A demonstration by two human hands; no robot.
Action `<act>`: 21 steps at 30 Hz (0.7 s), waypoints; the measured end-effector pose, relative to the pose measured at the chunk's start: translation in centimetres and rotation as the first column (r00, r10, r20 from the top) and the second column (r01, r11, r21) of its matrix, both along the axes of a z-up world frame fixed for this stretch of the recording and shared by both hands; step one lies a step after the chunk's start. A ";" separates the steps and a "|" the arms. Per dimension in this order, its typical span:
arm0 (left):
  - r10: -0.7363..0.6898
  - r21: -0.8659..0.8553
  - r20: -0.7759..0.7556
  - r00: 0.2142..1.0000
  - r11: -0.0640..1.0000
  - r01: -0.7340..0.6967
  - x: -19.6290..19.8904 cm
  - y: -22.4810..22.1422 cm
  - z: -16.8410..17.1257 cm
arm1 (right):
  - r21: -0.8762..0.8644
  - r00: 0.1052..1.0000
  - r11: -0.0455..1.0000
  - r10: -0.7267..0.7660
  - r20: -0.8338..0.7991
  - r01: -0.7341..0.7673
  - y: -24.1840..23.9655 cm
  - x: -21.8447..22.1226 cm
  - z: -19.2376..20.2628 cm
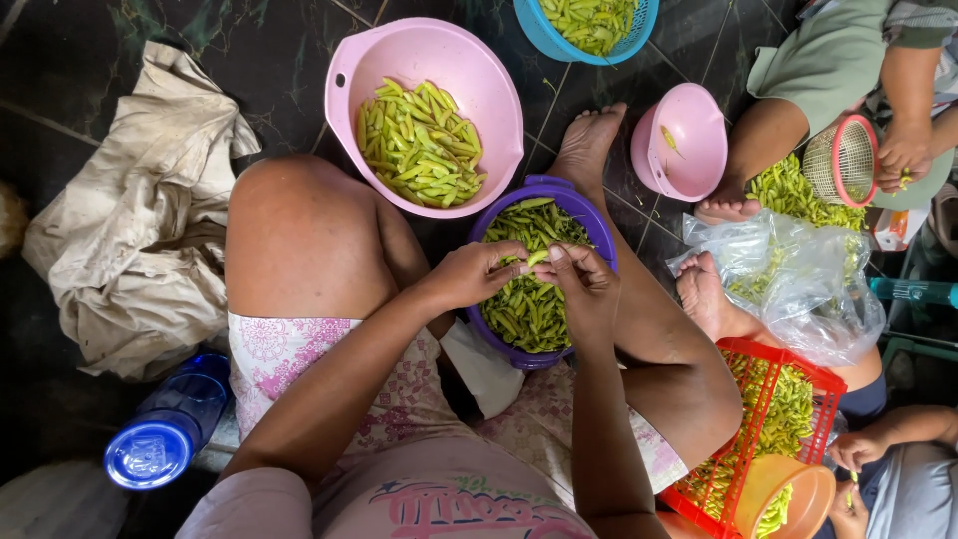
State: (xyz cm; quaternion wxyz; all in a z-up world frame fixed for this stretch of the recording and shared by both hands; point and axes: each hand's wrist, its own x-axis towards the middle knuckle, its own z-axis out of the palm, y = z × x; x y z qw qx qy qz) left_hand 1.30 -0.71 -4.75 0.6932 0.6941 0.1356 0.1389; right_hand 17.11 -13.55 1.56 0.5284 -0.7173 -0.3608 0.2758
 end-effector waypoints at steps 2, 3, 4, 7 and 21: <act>-0.004 -0.001 -0.002 1.000 1.000 0.004 -0.1 0.0 0.3 | 0.007 1.000 1.000 -0.005 -0.001 0.005 0.0 -0.3 0.1; -0.006 -0.005 -0.003 1.000 1.000 0.006 -0.1 -0.1 0.4 | 0.010 1.000 1.000 -0.008 -0.002 0.008 -0.1 -0.5 0.2; -0.006 -0.005 -0.004 1.000 1.000 0.006 -0.3 -0.1 0.7 | 0.009 1.000 1.000 -0.008 -0.002 0.008 -0.3 -0.3 0.2; -0.028 0.025 -0.019 0.999 0.999 0.029 -0.5 0.0 1.2 | -0.024 0.996 1.000 0.016 0.089 -0.014 -0.8 -0.2 0.7; 0.008 -0.023 -0.017 1.000 1.000 -0.008 0.5 -0.5 0.0 | -0.051 0.990 0.997 -0.058 0.127 0.065 -2.2 -2.5 1.7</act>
